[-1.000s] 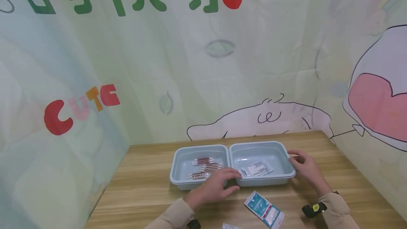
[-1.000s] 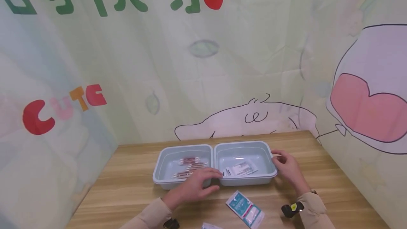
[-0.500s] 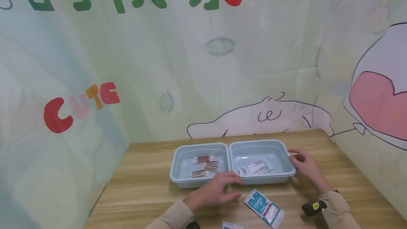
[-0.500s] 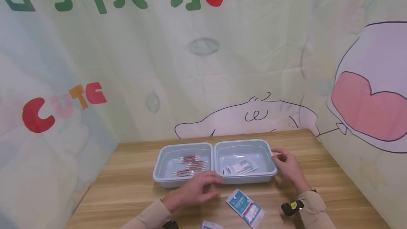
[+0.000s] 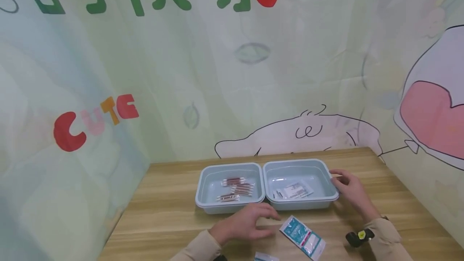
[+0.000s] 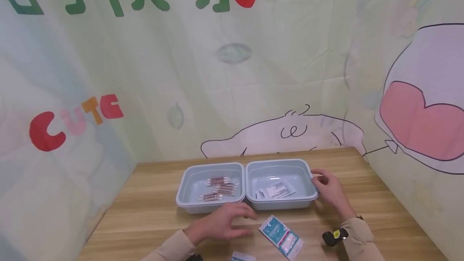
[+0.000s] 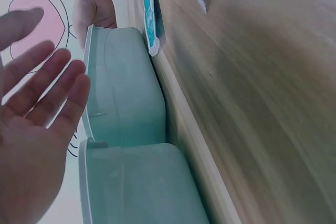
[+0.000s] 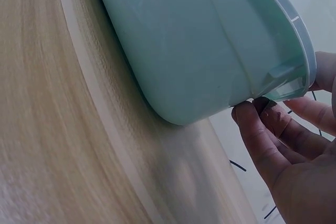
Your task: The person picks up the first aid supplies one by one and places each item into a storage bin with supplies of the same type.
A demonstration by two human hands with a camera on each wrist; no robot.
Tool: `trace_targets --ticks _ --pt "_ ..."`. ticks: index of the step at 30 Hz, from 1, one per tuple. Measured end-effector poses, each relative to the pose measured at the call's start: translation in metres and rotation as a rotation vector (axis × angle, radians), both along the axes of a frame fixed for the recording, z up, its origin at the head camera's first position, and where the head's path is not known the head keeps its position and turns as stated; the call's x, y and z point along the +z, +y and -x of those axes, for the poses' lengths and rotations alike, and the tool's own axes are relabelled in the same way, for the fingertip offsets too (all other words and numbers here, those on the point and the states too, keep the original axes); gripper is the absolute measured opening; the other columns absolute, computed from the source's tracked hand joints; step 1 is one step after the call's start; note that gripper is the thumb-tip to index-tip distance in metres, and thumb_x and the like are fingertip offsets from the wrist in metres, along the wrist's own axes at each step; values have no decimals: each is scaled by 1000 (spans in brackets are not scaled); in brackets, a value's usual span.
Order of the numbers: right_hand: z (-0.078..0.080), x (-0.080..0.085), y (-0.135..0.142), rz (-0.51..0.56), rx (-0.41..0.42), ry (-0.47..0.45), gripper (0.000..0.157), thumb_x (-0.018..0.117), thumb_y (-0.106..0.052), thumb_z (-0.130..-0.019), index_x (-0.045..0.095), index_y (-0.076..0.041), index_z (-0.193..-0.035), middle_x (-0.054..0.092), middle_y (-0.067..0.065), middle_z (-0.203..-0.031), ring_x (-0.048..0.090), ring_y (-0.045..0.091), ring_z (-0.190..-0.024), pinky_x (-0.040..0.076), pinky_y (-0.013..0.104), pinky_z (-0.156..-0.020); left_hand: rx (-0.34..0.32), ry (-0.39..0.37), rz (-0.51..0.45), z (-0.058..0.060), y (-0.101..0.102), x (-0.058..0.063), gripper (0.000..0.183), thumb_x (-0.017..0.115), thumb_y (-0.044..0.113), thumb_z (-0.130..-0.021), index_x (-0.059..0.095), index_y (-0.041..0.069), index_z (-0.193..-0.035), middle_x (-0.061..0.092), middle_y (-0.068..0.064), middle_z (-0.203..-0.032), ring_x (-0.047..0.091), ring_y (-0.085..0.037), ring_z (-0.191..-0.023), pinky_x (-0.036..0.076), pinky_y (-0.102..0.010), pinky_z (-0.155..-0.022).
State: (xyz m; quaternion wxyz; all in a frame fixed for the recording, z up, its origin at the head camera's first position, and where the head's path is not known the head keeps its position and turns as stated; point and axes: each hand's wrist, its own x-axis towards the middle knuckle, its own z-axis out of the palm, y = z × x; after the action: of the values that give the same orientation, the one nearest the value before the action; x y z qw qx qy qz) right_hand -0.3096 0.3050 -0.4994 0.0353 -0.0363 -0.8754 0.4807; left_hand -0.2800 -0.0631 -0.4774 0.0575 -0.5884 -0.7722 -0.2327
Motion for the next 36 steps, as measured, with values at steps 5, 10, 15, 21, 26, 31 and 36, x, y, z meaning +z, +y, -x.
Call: trace_targets --ticks 5,10,15,21,26,31,36 --pt "0 0 1 -5 6 -1 52 49 -37 -101 45 -4 -141 52 31 -132 53 43 -119 56 45 -89 -83 -43 77 -4 -5 5 31 75 21 -85 69 9 -113 69 1 -112 61 -2 -104 40 -4 -93" --pt "-1 0 0 2 7 -7 54 49 -40 -101 45 -5 -141 51 31 -134 52 43 -120 56 45 -90 -141 -54 149 -7 -10 6 34 75 24 -86 68 8 -115 68 0 -114 60 -1 -106 39 -3 -93" --pt "0 0 0 -2 2 -4 55 48 -42 -100 45 -6 -141 51 31 -134 52 43 -120 55 46 -91 -145 -56 191 -9 -15 1 34 73 29 -87 67 11 -115 67 3 -114 57 1 -108 37 -4 -96" --pt "-1 -2 1 -9 2 11 54 49 -41 -100 46 -5 -141 51 31 -133 52 43 -120 55 47 -91 -119 -81 217 -15 -19 -2 35 70 34 -89 66 13 -117 67 6 -114 56 4 -108 38 -4 -95" --pt "-1 -2 1 -17 8 18 54 49 -41 -101 46 -4 -140 52 31 -133 53 44 -120 55 47 -90 -139 -54 203 -16 -19 -5 36 71 36 -88 67 13 -116 67 6 -112 57 4 -105 38 -4 -94" --pt "-1 -2 1 -12 7 10 54 49 -40 -101 46 -5 -141 51 31 -134 53 44 -121 56 46 -90 -152 -55 202 -17 -18 -9 36 71 35 -89 67 12 -115 68 4 -110 58 4 -101 40 -3 -90" --pt "-1 -2 2 -2 7 8 54 48 -41 -101 45 -5 -141 50 32 -135 52 45 -121 56 46 -90 -129 -86 218 -16 -18 -11 35 71 34 -89 67 12 -115 68 3 -109 59 3 -97 42 -3 -86"
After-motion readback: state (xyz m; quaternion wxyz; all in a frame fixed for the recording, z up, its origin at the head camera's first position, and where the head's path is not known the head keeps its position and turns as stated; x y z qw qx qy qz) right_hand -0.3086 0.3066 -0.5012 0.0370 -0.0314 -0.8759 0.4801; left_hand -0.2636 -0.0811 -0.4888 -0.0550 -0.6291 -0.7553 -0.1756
